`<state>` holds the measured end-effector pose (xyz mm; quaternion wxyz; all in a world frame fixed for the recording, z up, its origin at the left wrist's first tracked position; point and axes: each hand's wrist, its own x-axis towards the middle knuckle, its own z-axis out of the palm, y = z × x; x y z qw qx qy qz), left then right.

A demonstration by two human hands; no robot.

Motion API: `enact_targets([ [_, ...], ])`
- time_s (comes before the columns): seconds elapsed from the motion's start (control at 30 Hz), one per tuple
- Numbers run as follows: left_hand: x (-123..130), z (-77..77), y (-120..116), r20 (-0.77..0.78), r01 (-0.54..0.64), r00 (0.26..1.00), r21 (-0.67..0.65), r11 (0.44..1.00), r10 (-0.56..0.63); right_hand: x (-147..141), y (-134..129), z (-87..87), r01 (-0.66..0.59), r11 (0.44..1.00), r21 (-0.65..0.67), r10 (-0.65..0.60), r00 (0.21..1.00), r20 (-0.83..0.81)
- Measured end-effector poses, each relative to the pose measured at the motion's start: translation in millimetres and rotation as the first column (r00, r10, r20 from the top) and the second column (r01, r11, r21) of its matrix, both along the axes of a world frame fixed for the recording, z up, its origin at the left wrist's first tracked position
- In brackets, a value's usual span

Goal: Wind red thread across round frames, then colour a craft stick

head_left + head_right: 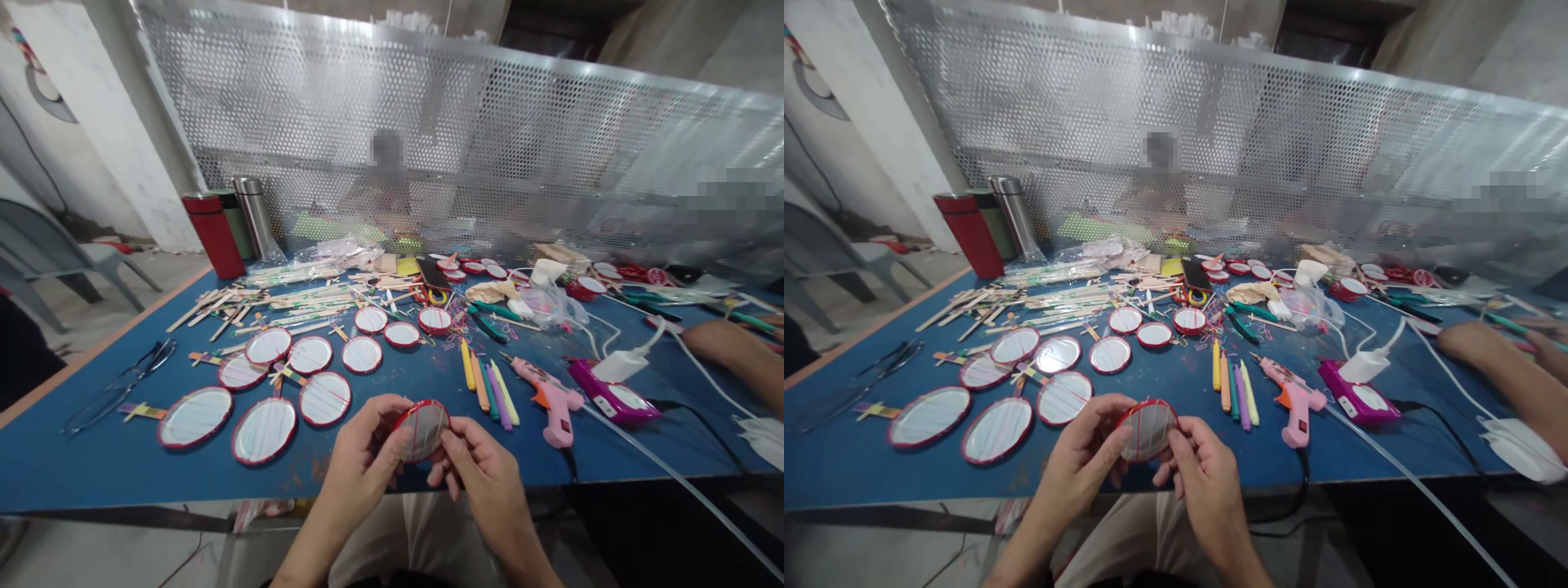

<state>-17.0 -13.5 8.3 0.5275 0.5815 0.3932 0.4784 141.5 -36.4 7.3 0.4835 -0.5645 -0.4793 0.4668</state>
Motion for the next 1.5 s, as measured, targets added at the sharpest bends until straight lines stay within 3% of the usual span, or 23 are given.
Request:
enact_targets([
  [0.33, 2, -6.4, 0, 0.005, -0.07, 0.998, 0.003, 0.998, 0.07, 1, -1, -0.7, -0.005, 1.0, 0.002, 0.005, 1.0, 0.01],
  [0.63, 1, -3.3, 0, -0.026, -0.041, 0.999, 0.035, 0.999, 0.042, 1, 1, -1.0, -0.001, 1.0, 0.014, 0.001, 1.0, -0.004],
  [0.83, 3, -4.1, 1, -0.052, -0.143, 0.988, 0.085, 0.986, 0.148, -4, 4, 2.4, 0.041, 0.998, 0.047, -0.041, 0.999, 0.002],
  [0.97, 2, -3.4, 1, -0.118, -0.129, 0.981, 0.209, 0.969, 0.156, -4, 5, 3.0, 0.035, 0.996, 0.087, -0.039, 0.998, 0.04],
  [1.07, 1, -4.5, 2, -0.127, -0.215, 0.952, 0.369, 0.904, 0.278, -4, 4, 1.8, 0.074, 0.989, 0.128, -0.082, 0.995, 0.057],
  [1.17, 0, -7.1, 1, -0.102, -0.307, 0.907, 0.504, 0.807, 0.408, -3, 1, 0.9, 0.108, 0.964, 0.244, -0.152, 0.974, 0.169],
  [1.23, 0, -8.4, 1, -0.114, -0.305, 0.895, 0.549, 0.778, 0.431, -3, 0, -0.5, 0.105, 0.932, 0.347, -0.207, 0.94, 0.272],
  [1.37, 1, -9.5, 0, -0.15, -0.266, 0.895, 0.578, 0.772, 0.421, -3, -2, -8.7, 0.024, 0.853, 0.522, -0.273, 0.872, 0.406],
  [1.5, 2, -12.2, 1, -0.167, -0.283, 0.879, 0.569, 0.772, 0.446, -1, -2, -19.0, -0.06, 0.79, 0.61, -0.306, 0.824, 0.477],
])
